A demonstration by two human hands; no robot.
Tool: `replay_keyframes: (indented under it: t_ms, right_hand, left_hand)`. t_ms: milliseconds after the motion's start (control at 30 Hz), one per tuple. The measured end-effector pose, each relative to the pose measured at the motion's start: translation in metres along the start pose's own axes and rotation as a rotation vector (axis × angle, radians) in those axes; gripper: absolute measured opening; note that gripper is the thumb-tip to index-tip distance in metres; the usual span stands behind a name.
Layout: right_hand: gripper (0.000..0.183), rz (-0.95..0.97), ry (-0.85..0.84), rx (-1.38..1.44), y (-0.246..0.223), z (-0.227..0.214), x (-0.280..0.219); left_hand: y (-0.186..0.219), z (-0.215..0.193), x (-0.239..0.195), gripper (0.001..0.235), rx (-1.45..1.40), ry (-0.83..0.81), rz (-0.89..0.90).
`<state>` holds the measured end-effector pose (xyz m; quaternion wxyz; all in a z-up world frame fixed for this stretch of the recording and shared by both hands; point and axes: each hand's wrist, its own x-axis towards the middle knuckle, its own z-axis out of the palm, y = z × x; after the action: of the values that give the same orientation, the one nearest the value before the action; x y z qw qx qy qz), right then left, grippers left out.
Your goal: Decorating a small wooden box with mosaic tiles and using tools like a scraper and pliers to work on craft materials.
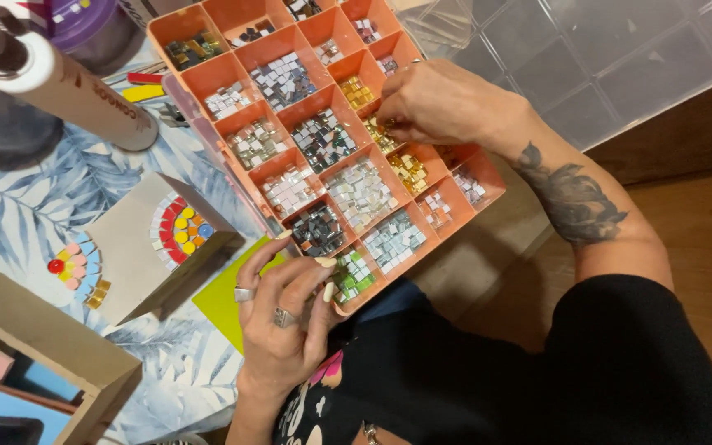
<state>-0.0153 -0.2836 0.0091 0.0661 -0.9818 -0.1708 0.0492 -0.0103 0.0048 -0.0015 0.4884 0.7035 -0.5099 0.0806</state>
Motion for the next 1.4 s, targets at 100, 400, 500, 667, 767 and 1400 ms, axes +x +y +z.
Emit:
replay_keyframes:
  t_ms: [100, 400, 500, 667, 767, 1400]
  right_hand:
    - [0.016, 0.018, -0.029, -0.011, -0.001, 0.000, -0.001]
    - [0.013, -0.038, 0.109, 0.202, -0.004, -0.014, -0.003]
    - [0.011, -0.112, 0.151, 0.155, -0.016, -0.032, -0.001]
    - [0.015, -0.322, 0.180, 0.174, -0.055, -0.075, 0.018]
    - [0.018, -0.496, 0.081, 0.293, -0.084, -0.082, 0.045]
    - [0.018, -0.765, -0.062, 0.424, -0.156, -0.027, 0.170]
  left_hand:
    - [0.000, -0.002, 0.001, 0.013, -0.002, 0.024, 0.001]
    - [0.001, 0.003, -0.003, 0.032, -0.214, 0.108, -0.173]
    - [0.014, -0.004, 0.011, 0.046, -0.742, 0.120, -0.408]
    - [0.006, -0.007, 0.023, 0.052, -1.473, 0.164, -0.535]
    - [0.002, -0.010, 0.016, 0.050, -1.719, 0.255, -0.646]
    - [-0.035, -0.070, -0.065, 0.053, -1.715, 0.662, -0.633]
